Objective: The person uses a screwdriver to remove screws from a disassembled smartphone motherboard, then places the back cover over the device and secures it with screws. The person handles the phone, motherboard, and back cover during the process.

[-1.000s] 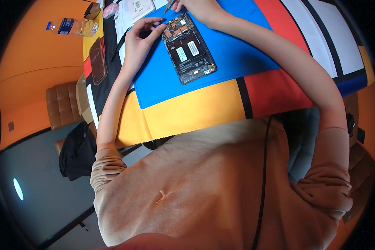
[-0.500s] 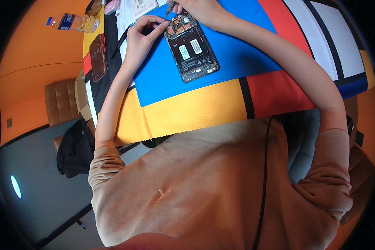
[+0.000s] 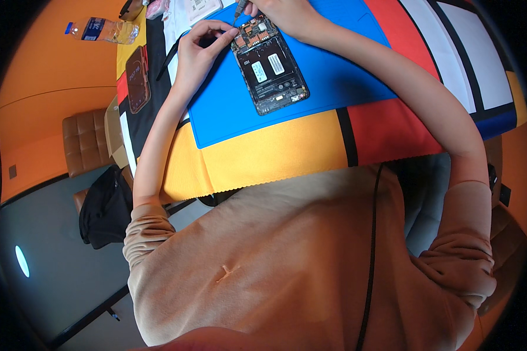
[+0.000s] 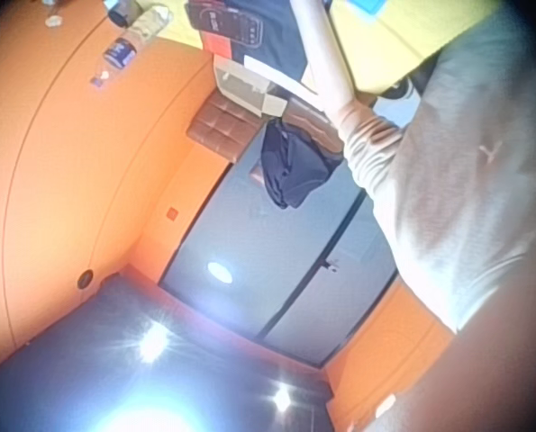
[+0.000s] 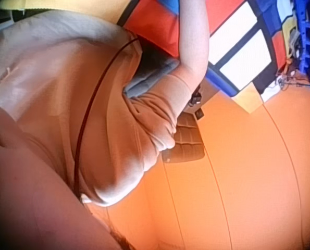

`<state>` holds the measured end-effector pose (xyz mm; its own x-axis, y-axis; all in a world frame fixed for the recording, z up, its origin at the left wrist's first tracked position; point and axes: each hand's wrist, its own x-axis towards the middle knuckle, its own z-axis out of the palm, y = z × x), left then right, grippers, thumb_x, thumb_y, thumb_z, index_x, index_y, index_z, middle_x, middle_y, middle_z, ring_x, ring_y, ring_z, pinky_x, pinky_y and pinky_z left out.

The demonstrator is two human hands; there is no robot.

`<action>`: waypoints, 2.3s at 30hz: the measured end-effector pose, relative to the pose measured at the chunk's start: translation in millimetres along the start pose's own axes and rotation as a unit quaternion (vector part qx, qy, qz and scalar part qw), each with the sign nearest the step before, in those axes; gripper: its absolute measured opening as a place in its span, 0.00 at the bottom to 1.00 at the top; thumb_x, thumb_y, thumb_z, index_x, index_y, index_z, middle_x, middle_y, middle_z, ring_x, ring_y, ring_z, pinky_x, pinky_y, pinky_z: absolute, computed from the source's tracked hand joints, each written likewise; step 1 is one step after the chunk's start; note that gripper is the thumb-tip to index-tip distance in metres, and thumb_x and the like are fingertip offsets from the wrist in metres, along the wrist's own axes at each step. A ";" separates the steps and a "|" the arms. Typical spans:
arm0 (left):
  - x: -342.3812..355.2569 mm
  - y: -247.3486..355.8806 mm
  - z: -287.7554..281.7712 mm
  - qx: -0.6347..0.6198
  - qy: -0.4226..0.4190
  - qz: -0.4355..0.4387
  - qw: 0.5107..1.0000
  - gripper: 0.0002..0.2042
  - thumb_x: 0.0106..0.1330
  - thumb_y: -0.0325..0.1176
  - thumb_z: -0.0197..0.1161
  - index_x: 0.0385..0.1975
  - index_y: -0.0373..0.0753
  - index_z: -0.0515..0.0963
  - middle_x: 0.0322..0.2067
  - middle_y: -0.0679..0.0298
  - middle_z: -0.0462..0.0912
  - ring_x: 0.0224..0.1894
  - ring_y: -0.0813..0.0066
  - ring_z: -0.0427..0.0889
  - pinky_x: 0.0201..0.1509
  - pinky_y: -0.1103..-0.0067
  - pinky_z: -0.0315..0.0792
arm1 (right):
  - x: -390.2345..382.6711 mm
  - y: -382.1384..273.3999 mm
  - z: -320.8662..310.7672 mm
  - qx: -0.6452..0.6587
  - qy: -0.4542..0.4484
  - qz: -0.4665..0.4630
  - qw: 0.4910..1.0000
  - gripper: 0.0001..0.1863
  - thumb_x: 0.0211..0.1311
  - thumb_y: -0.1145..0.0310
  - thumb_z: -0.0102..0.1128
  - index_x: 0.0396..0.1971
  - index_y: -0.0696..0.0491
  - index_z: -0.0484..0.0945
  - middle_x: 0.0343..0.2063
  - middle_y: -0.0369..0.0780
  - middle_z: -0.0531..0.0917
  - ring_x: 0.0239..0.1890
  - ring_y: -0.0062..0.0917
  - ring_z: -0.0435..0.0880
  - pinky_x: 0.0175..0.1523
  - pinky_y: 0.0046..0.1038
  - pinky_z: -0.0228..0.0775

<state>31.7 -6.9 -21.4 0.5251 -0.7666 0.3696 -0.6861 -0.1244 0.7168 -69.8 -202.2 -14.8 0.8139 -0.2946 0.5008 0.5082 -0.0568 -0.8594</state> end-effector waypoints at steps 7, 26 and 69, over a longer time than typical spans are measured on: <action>0.3 4.4 -0.7 0.002 0.000 -0.001 1.000 0.09 0.62 0.37 0.74 0.36 0.39 0.87 0.33 0.66 0.82 0.34 0.80 0.78 0.41 0.81 0.73 | 1.0 -0.7 1.5 -0.002 -0.004 -0.001 1.000 0.06 0.75 0.74 0.51 0.46 0.53 0.65 0.30 0.35 0.76 0.30 0.17 0.82 0.32 0.19 0.75; -3.0 2.9 -2.4 -0.067 0.019 -0.038 0.997 0.10 0.71 0.31 0.58 0.45 0.38 0.85 0.36 0.62 0.87 0.39 0.78 0.83 0.47 0.80 0.75 | -16.7 -0.3 27.9 -0.186 -0.067 -0.105 0.975 0.11 0.75 0.77 0.47 0.53 0.58 0.64 0.36 0.42 0.75 0.38 0.25 0.79 0.43 0.26 0.73; -4.3 6.6 -3.0 0.059 -0.010 -0.003 0.998 0.13 0.66 0.35 0.68 0.46 0.35 0.82 0.37 0.58 0.87 0.40 0.75 0.85 0.50 0.78 0.76 | 27.8 -43.7 20.2 -0.218 -0.283 -0.136 0.924 0.08 0.60 0.77 0.54 0.39 0.56 0.69 0.32 0.43 0.77 0.34 0.36 0.80 0.42 0.35 0.72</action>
<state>26.5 -2.4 -16.5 0.5202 -0.7775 0.3535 -0.7386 -0.2018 0.6432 -63.7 -188.6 38.8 0.7518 0.3258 0.5733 0.6549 -0.4699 -0.5918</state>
